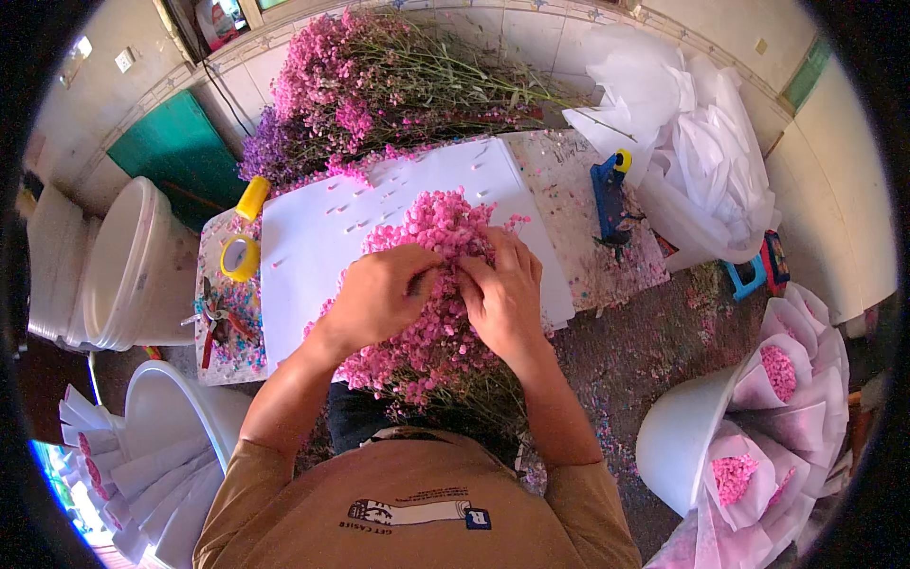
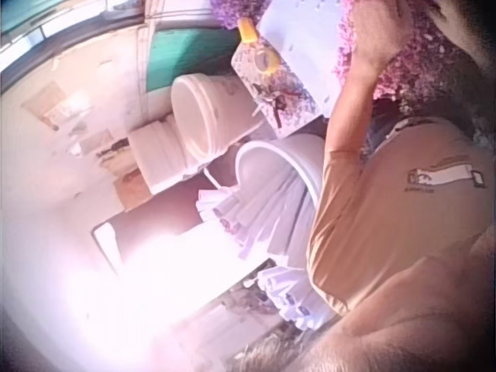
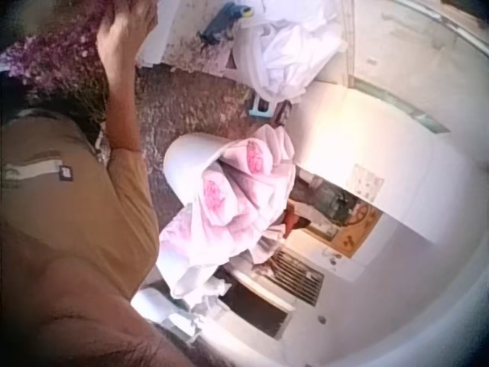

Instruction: The person arranges pink dried flowers into a dense bouquet on a white sheet, then wraps the bouquet in white paper. The person repeatedly picks, places, and adjusts the flowers by hand to form a rounded shape before folding the paper around the stems.

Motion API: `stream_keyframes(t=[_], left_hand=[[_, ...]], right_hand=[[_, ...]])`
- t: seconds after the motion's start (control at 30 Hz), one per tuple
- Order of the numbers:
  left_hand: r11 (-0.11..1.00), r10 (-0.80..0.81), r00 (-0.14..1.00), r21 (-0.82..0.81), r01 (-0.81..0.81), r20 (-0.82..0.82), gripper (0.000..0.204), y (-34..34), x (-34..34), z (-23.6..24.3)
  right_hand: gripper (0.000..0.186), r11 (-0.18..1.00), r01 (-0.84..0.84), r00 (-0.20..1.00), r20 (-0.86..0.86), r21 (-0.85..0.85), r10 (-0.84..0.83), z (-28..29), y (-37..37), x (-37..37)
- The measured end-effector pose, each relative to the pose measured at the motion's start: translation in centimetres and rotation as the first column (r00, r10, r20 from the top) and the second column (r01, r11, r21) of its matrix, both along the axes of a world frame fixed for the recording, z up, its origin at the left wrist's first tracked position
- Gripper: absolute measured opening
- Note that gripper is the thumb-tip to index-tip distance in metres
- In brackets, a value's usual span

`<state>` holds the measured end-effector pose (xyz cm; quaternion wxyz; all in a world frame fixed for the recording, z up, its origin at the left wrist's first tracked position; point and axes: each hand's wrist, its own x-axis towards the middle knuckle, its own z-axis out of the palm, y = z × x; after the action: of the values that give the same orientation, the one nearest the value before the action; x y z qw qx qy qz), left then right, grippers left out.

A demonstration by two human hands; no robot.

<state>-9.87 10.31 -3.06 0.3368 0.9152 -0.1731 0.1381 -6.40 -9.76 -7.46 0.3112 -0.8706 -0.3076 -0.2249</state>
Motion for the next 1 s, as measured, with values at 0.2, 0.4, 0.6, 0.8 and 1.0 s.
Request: stream_keyframes(t=[0.2, 0.4, 0.6, 0.8, 1.0], left_hand=[[0.927, 0.281, 0.954, 0.288, -0.242, -0.101, 0.012, 0.9, -0.2, -2.1], [0.961, 0.217, 0.976, 0.179, -0.209, -0.029, 0.019, 0.1, -0.9, -1.7], [0.973, 0.191, 0.981, 0.122, -0.195, 0.041, 0.033, -1.2, 0.4, -2.0], [0.935, 0.337, 0.941, 0.118, -0.334, -0.011, 0.035, -0.5, 0.9, -3.5], [0.902, 0.384, 0.923, 0.210, -0.377, 0.010, 0.022, -1.1, 1.6, -2.4]], right_hand=[[0.048, 0.982, 0.179, 0.981, -0.065, -0.065, -0.183, -2.4, -1.0, 3.0], [0.058, 0.999, 0.029, 0.976, -0.216, 0.040, -0.020, -2.4, -1.1, 2.1], [0.052, 0.996, 0.062, 0.992, -0.113, 0.060, -0.055, -2.0, -0.4, 2.2], [0.030, 0.929, 0.194, 0.934, -0.348, 0.314, -0.077, -4.4, -0.9, 5.0], [0.024, 0.924, 0.153, 0.950, -0.308, 0.350, -0.040, -3.9, -0.1, 3.9]])
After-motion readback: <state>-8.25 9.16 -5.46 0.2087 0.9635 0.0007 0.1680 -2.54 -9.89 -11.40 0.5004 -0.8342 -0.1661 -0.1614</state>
